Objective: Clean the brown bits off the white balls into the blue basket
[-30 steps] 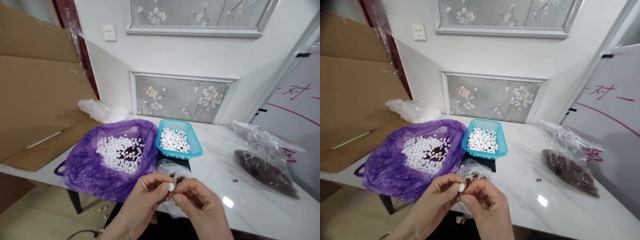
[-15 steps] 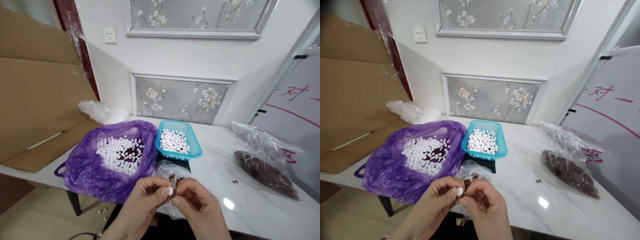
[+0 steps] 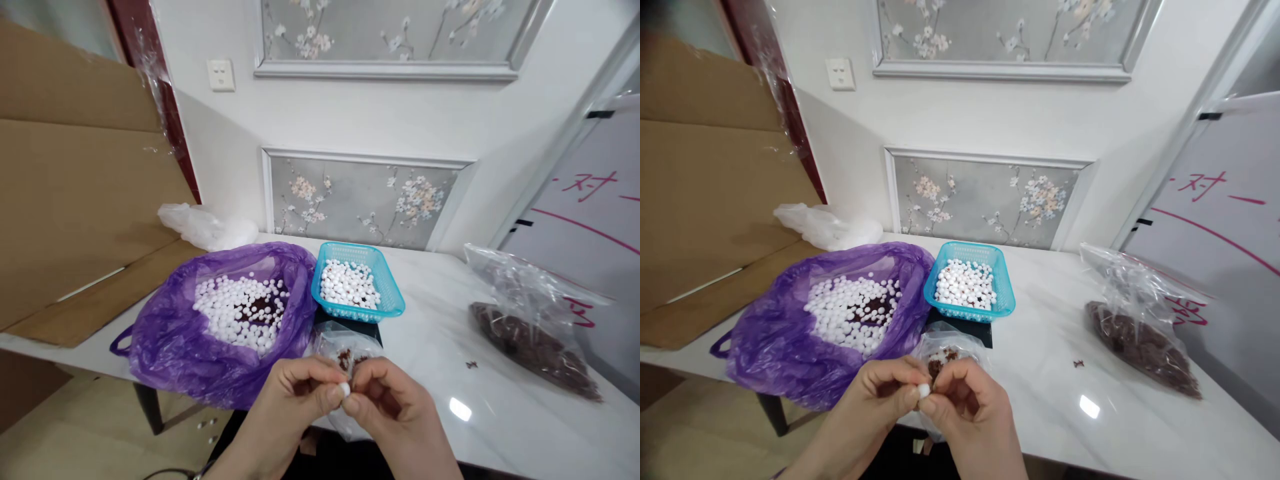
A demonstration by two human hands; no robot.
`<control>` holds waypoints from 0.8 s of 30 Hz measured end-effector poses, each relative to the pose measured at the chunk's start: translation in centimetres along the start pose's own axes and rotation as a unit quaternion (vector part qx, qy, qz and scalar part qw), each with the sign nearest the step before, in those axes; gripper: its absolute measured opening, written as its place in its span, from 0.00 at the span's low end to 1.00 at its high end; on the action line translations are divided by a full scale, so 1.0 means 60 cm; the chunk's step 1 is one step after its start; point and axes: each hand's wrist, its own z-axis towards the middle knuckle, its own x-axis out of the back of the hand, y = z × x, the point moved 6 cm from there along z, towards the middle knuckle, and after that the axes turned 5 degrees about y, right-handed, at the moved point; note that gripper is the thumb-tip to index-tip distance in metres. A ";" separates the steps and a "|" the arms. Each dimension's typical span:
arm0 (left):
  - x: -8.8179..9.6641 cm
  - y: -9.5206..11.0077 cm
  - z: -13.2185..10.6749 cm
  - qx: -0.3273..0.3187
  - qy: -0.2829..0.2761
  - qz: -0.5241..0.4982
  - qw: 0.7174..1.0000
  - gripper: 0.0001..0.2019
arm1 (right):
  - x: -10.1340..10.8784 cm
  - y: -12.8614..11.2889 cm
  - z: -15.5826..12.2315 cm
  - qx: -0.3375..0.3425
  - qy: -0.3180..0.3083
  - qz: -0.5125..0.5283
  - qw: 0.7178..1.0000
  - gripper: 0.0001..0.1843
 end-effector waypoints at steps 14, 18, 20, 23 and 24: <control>-0.005 -0.022 -0.002 0.101 0.025 -0.164 0.981 0.06 | 0.017 -0.011 0.007 0.026 -0.035 -0.003 0.999 0.10; 0.006 -0.013 -0.006 0.084 0.039 -0.152 0.984 0.11 | 0.056 -0.021 0.004 0.071 0.048 -0.098 0.991 0.10; 0.015 -0.003 -0.003 0.043 0.043 -0.120 0.991 0.11 | 0.074 -0.027 0.003 0.099 0.068 -0.144 0.982 0.09; 0.032 0.023 0.007 -0.035 0.072 -0.040 0.996 0.08 | 0.097 -0.028 0.001 0.129 0.070 -0.210 0.967 0.08; 0.037 0.036 0.013 -0.069 0.084 -0.005 0.994 0.07 | 0.101 -0.025 0.000 0.132 0.071 -0.233 0.961 0.08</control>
